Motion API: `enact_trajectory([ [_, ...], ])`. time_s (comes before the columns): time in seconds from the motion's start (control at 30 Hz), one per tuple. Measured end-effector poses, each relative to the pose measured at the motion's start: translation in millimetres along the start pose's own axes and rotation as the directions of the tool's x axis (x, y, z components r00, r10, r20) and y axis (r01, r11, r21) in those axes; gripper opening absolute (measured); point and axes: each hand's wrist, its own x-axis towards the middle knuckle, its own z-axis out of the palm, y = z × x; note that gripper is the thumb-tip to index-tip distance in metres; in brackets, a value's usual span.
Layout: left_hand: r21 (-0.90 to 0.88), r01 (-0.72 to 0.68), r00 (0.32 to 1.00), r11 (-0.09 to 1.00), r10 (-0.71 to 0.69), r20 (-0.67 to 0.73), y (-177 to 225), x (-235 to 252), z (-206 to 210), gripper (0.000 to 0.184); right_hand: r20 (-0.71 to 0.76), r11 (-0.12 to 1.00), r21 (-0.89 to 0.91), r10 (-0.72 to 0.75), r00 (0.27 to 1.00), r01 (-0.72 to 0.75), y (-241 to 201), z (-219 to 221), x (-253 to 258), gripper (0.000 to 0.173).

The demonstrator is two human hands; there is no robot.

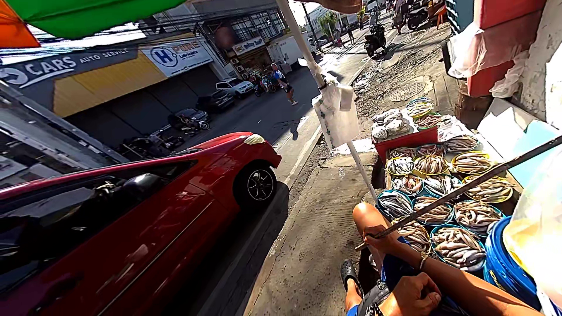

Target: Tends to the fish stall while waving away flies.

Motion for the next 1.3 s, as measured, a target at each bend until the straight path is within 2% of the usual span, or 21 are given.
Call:
enact_trajectory([
  [0.1, 0.001, -0.001, 1.000, 1.000, 0.001, -0.003, -1, 0, 0, 0.023, 0.005, 1.000, -0.014, 0.020, 1.000, -0.020, 2, 1, 1, 0.021],
  [0.23, -0.006, -0.002, 1.000, 1.000, 0.002, 0.008, 0, 0, -1, 0.024, 0.033, 0.988, -0.100, 0.119, 0.992, -0.115, -7, -2, 1, 0.025],
  [0.47, -0.003, 0.002, 1.000, 1.000, -0.002, 0.012, 1, 0, -2, 0.024, 0.027, 0.984, -0.142, 0.111, 0.993, -0.106, -7, -2, 3, 0.024],
  [0.67, 0.003, 0.018, 1.000, 1.000, -0.018, 0.020, 0, 0, -2, 0.024, -0.005, 0.996, -0.075, 0.036, 0.999, -0.036, 2, 2, 1, 0.019],
  [0.93, 0.006, 0.029, 1.000, 1.000, -0.029, 0.011, 7, -2, -3, 0.025, 0.075, 0.976, -0.166, 0.155, 0.985, -0.141, -13, -4, 4, 0.027],
  [1.07, -0.004, 0.007, 1.000, 1.000, -0.007, 0.006, 2, -1, -2, 0.023, 0.043, 0.982, -0.141, 0.133, 0.990, -0.126, -10, -2, 2, 0.025],
  [1.3, 0.001, 0.009, 1.000, 1.000, -0.010, 0.011, 0, 0, -1, 0.024, -0.004, 0.991, -0.026, 0.133, 0.991, -0.133, -32, -6, -4, 0.019],
])
